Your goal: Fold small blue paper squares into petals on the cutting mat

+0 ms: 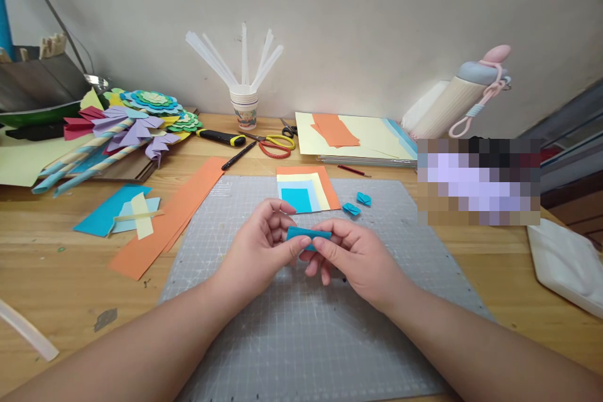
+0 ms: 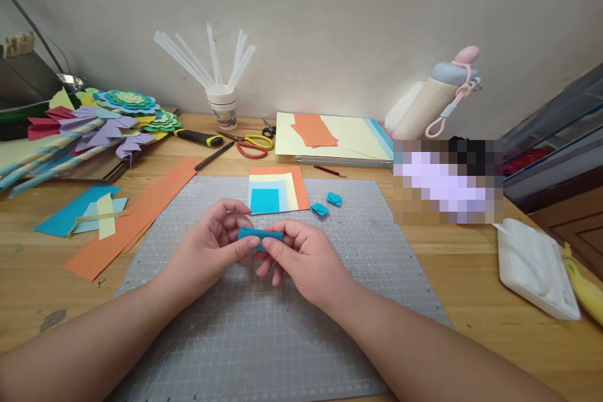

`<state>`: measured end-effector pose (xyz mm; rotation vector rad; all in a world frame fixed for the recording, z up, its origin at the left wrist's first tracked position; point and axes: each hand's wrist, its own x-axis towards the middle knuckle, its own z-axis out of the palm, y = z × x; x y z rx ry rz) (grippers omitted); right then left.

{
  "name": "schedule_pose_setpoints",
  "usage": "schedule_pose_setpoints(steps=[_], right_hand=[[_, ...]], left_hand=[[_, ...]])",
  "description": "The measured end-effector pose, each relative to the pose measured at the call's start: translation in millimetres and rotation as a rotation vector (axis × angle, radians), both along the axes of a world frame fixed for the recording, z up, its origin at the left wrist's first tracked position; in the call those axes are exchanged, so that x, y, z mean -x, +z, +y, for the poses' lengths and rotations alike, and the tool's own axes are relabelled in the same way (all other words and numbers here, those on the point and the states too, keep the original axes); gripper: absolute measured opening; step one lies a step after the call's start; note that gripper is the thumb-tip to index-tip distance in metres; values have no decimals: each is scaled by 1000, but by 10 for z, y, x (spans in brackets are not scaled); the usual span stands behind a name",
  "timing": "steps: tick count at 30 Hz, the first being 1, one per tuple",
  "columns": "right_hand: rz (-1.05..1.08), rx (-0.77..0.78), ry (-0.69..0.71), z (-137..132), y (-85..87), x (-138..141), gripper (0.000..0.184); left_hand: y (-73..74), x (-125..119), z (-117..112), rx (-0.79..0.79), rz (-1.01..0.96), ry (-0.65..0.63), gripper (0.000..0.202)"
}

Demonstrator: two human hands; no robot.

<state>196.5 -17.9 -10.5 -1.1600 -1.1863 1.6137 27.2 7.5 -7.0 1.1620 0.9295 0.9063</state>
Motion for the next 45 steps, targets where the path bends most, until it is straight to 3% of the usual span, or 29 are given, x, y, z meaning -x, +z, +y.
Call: schedule_pose_setpoints(steps=[5,45], right_hand=[[-29,-21,-17,1,4,-6,23],[-73,-7,-116,14,17,-30,28]], left_hand=[[51,-4,13,29,45,-76,21],[14,23,37,39,121,40,23]])
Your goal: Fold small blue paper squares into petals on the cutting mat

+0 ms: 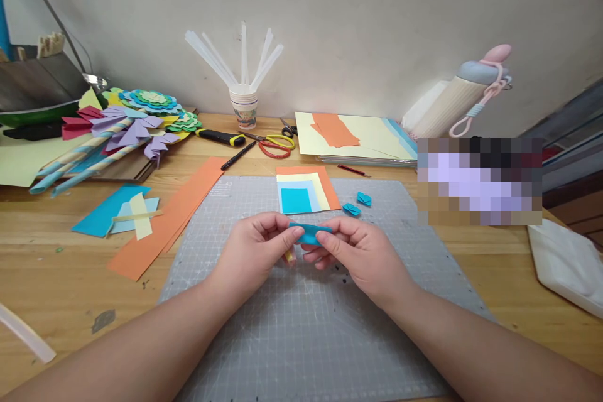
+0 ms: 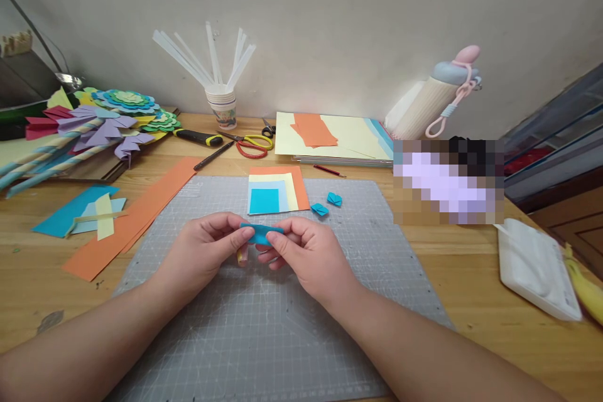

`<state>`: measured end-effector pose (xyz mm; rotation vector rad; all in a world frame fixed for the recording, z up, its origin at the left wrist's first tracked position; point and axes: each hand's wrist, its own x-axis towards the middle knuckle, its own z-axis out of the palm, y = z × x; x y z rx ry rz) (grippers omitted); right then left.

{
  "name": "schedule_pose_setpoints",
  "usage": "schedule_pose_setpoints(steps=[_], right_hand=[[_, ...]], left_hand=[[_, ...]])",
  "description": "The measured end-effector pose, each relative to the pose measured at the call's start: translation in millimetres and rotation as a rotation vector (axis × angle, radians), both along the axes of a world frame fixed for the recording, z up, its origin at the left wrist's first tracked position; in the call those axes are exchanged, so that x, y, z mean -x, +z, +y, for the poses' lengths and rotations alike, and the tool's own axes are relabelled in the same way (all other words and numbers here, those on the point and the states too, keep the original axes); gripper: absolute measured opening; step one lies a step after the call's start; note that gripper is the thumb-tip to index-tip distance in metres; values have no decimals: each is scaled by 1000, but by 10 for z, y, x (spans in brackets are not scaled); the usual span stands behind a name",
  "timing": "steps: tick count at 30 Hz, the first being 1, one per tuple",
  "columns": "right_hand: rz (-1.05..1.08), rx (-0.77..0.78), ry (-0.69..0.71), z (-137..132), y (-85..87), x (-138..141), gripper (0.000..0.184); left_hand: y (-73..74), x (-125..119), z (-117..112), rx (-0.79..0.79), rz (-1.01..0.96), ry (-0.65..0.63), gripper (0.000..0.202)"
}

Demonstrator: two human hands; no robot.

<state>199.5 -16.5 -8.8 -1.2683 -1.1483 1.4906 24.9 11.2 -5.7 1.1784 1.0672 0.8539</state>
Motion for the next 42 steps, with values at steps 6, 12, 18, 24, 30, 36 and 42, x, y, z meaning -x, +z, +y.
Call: schedule_pose_setpoints(steps=[6,12,18,24,30,36,42], right_hand=[[-4,13,-2,0,10,3,27],[-2,14,-13,-16,11,1,27],[-5,3,-7,1,11,-4,28],[4,6,-10,0,7,2,28],[29,-1,-11,-2,-6,-3,26],[62,-3,-4,7,-41,-28,21],[65,1,-11,9,-40,-38,18]], left_hand=[[9,-1,-12,-4,17,-9,21],[10,4,-9,-9,17,-12,21],[4,8,-11,-16,24,-19,21],[-1,-6,-4,-13,14,-18,21],[-1,-7,-3,-14,-2,-13,23],[-8,4,-12,-25,2,-8,22],[-19,5,-5,-3,12,-4,22]])
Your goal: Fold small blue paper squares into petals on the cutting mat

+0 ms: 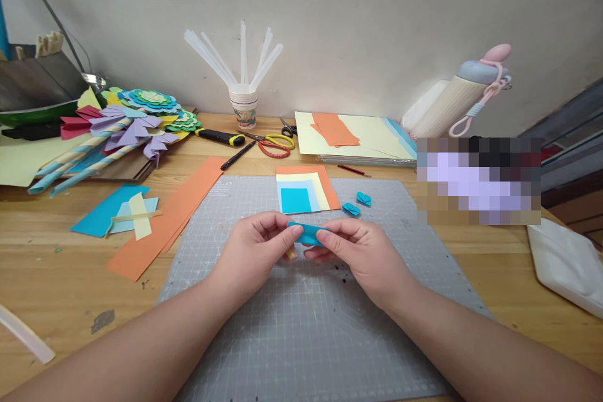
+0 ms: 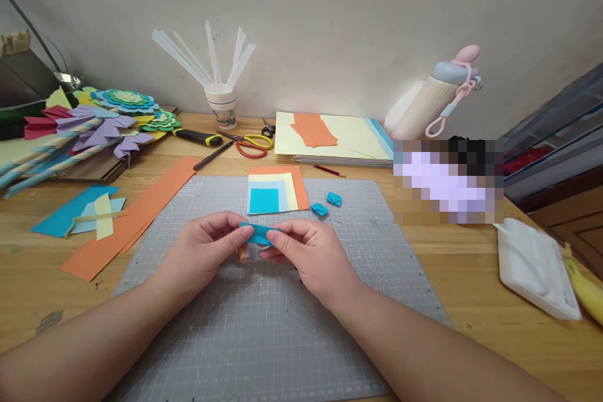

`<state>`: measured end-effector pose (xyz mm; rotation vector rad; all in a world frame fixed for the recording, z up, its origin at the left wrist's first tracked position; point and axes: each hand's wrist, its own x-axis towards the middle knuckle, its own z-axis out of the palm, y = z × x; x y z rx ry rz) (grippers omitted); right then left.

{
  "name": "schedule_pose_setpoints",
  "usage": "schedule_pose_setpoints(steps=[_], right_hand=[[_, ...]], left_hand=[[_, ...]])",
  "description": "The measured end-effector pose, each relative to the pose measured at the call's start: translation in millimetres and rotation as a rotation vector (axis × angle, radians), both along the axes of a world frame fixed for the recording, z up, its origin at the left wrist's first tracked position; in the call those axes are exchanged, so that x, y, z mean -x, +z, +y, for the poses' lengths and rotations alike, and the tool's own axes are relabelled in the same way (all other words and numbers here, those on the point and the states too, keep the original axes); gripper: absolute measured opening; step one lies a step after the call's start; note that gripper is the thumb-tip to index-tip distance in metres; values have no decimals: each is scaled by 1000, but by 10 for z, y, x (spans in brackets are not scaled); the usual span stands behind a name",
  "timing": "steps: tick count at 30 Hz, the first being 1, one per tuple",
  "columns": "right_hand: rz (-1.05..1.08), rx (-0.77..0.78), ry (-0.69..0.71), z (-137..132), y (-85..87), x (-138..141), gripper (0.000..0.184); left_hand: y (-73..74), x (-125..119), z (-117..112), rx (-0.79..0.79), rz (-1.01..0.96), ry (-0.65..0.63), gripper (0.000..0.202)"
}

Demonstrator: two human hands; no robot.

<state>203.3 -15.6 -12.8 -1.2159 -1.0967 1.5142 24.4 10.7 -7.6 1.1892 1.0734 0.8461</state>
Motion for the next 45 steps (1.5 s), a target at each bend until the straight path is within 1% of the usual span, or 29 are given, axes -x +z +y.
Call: schedule_pose_setpoints(steps=[9,17,28,32,35,38,40,45], right_hand=[[13,2,-15,12,-15,-3,17],[21,-4,15,0,20,17,17],[-1,-6,12,-1,32,21,19],[-9,5,67,-11,20,37,21],[-27,44,150,-29,40,46,24],[-70,5,244,-52,74,34,23],[-99,-36,277,-62,88,20,23],[-148,-42,294,-66,83,6,21]], left_hand=[[-7,20,4,19,-12,6,18],[-19,14,14,13,-4,2,19],[37,3,5,11,1,17,19],[56,-17,-8,-26,3,3,18],[72,-26,-22,-29,2,-49,15],[60,-16,-27,24,-38,-202,15],[39,-3,-27,58,-43,-270,14],[22,5,-38,88,-15,-296,16]])
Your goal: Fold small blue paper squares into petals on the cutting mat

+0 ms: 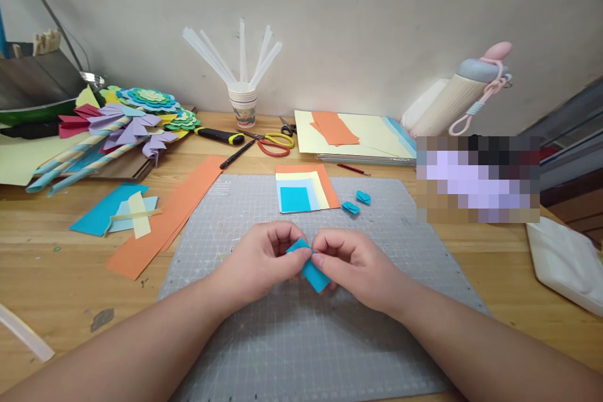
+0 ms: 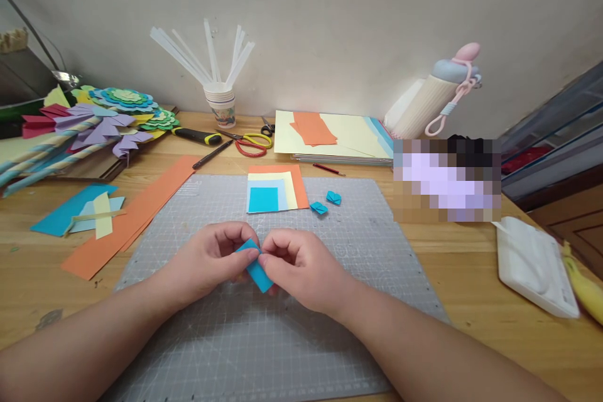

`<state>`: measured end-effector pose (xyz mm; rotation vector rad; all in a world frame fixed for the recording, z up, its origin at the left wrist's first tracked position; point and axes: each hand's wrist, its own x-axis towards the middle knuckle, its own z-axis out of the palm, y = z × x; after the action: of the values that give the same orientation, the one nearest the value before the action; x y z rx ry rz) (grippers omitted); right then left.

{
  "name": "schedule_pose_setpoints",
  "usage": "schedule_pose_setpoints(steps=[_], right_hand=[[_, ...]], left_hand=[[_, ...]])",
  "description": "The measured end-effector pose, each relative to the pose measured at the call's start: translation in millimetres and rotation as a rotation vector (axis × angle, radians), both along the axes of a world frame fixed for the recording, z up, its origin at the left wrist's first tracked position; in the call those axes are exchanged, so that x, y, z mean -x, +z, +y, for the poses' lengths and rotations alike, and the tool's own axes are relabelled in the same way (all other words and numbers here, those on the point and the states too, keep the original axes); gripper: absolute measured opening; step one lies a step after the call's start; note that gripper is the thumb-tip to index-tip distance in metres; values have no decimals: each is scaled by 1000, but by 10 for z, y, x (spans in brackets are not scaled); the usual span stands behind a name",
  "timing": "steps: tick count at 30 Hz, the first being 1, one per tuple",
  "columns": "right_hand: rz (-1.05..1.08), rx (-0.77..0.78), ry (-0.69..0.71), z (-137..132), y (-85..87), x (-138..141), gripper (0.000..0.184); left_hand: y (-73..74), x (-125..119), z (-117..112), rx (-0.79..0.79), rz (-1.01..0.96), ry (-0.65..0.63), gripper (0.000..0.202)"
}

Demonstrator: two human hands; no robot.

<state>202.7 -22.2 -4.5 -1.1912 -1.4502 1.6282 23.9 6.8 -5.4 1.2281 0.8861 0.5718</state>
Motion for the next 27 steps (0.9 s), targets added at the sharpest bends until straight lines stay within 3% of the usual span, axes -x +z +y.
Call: schedule_pose_setpoints(steps=[6,17,27], right_hand=[[22,-112,-146,3,39,2,21],[-44,-165,-180,-5,20,25,21],[8,-84,-162,10,4,7,22]], left_hand=[[4,-10,4,-31,-52,-30,20],[-18,1,8,12,-37,8,29],[22,-25,17,-58,-84,97,25]])
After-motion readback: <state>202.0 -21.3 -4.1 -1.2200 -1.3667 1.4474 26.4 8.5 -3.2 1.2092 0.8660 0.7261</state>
